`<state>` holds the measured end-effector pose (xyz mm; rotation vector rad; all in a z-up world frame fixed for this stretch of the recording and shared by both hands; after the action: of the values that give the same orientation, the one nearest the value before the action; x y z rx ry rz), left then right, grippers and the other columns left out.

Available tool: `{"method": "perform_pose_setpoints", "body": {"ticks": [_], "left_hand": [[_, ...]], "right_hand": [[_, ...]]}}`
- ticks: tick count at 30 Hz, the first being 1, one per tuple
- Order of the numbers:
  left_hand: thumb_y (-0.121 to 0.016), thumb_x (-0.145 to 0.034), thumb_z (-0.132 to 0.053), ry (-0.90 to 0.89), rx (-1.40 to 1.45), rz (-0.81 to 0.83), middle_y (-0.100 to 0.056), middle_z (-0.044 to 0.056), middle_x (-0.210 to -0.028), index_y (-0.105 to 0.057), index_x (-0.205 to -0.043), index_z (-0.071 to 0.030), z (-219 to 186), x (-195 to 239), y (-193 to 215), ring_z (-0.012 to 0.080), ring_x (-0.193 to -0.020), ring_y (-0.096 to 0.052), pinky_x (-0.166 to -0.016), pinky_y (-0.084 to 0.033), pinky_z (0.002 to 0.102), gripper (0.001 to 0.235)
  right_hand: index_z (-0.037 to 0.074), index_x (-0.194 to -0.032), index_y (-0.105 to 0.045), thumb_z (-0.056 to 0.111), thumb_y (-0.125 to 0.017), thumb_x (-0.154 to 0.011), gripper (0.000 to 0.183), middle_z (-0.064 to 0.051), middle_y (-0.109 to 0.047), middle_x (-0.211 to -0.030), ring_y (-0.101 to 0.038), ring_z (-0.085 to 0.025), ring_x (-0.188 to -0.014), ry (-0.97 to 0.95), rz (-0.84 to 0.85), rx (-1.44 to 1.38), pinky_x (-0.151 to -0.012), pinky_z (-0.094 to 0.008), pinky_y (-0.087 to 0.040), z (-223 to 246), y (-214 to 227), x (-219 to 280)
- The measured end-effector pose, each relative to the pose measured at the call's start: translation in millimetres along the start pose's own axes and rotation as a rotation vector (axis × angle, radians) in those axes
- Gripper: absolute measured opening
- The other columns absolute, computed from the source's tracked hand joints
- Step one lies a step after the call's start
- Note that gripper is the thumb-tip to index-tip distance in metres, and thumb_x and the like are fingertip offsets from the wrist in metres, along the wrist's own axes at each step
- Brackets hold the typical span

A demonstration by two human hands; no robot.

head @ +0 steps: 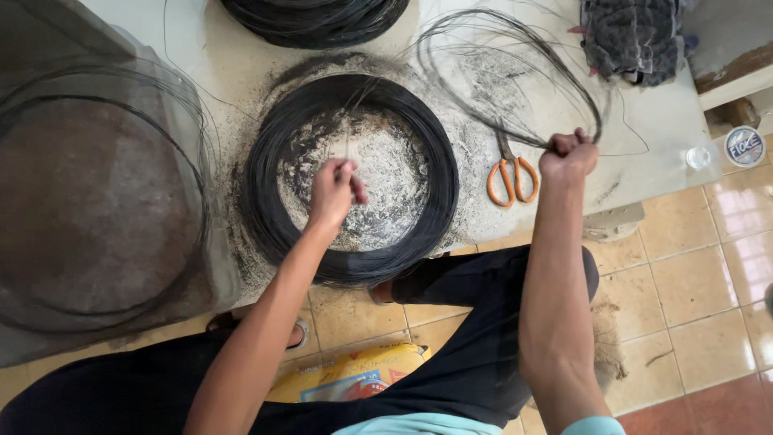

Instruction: The person sits on the floor and coils a long black wire into a circular bundle. They use their hands to arrange the wire and occasionally use orange-handled scissors to cut a small piece of wire or tie material to secure the coil.

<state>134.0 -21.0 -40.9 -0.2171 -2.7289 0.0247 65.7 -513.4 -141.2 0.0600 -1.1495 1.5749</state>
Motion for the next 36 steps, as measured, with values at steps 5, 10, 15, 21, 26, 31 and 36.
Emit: {"method": "perform_pose_setpoints", "body": {"ticks": [5, 10, 15, 21, 26, 31, 36], "left_hand": [[-0.04, -0.104, -0.013, -0.014, -0.195, -0.063, -0.063, 0.013, -0.067, -0.051, -0.111, 0.001, 43, -11, 35, 0.0196, -0.052, -0.067, -0.047, -0.06, 0.03, 0.019], [-0.048, -0.103, -0.017, -0.109, -0.535, -0.092, -0.07, 0.012, -0.076, -0.056, -0.112, 0.001, 73, -29, 57, 0.0245, -0.069, -0.072, -0.065, -0.058, 0.041, 0.021], [-0.052, -0.099, -0.012, -0.358, -0.776, -0.247, -0.04, 0.014, -0.114, -0.06, -0.099, -0.001, 6, 12, 48, 0.0408, -0.114, -0.042, -0.098, -0.039, 0.058, 0.013], [-0.059, -0.09, -0.011, -0.38, -0.632, -0.316, -0.052, 0.016, -0.104, -0.065, -0.094, -0.002, 74, -37, 64, 0.0418, -0.106, -0.055, -0.095, -0.044, 0.049, 0.011], [-0.058, -0.09, -0.018, -0.216, -0.552, -0.308, -0.065, 0.02, -0.091, -0.066, -0.097, -0.004, 81, -37, 66, 0.0408, -0.092, -0.066, -0.08, -0.052, 0.049, 0.018], [-0.045, -0.098, -0.013, -0.12, -0.302, -0.217, -0.068, 0.016, -0.072, -0.054, -0.104, -0.003, 54, -12, 42, 0.0226, -0.05, -0.067, -0.051, -0.055, 0.029, 0.015], [-0.037, -0.103, -0.01, -0.165, 0.161, -0.235, -0.061, 0.022, -0.103, -0.038, -0.125, 0.003, 52, -6, 39, 0.0256, -0.06, -0.069, -0.051, -0.063, 0.031, 0.025]], "right_hand": [[0.006, -0.095, -0.038, 0.001, -0.049, -0.096, 0.012, -0.002, -0.039, -0.077, -0.052, -0.014, -0.064, -0.189, 0.046, 0.084, -0.058, -0.024, -0.047, -35, -22, 89], [0.02, -0.131, -0.046, 0.005, -0.044, -0.086, 0.048, -0.005, -0.055, -0.132, -0.056, -0.019, -0.121, -0.402, 0.542, 0.61, -0.098, -0.036, -0.046, -50, -13, 122], [-0.001, -0.139, -0.044, 0.004, -0.069, -0.08, 0.064, -0.031, -0.052, -0.136, -0.051, -0.046, -0.125, 0.259, 0.645, 1.612, -0.097, -0.045, -0.048, -39, 8, 91], [0.0, -0.11, -0.041, 0.052, -0.072, -0.091, 0.063, -0.029, -0.051, -0.113, -0.058, -0.052, -0.11, 0.531, 0.263, 2.149, -0.098, -0.052, -0.047, -47, 57, 35], [-0.008, -0.1, -0.057, 0.047, -0.072, -0.088, 0.059, -0.029, -0.064, -0.092, -0.066, -0.05, -0.094, 0.589, 0.417, 2.366, -0.079, -0.054, -0.054, -62, 64, 29], [-0.012, -0.109, -0.065, 0.056, -0.076, -0.075, 0.077, -0.036, -0.066, -0.111, -0.06, -0.049, -0.113, 0.106, 0.392, 2.436, -0.094, -0.056, -0.048, -14, 28, 187], [-0.027, -0.124, -0.039, -0.011, -0.058, -0.079, 0.051, -0.046, -0.059, -0.095, -0.066, -0.057, -0.089, 0.239, 0.958, 2.207, -0.068, -0.063, -0.057, 15, -20, 344]]}}
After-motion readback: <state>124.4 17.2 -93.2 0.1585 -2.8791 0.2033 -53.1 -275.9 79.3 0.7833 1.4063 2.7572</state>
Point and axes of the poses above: each hand's wrist, its own x-axis away from the middle knuckle, its own y-axis out of the back of the hand, z = x × y, the point moved 9 cm from there along -x, towards the middle knuckle
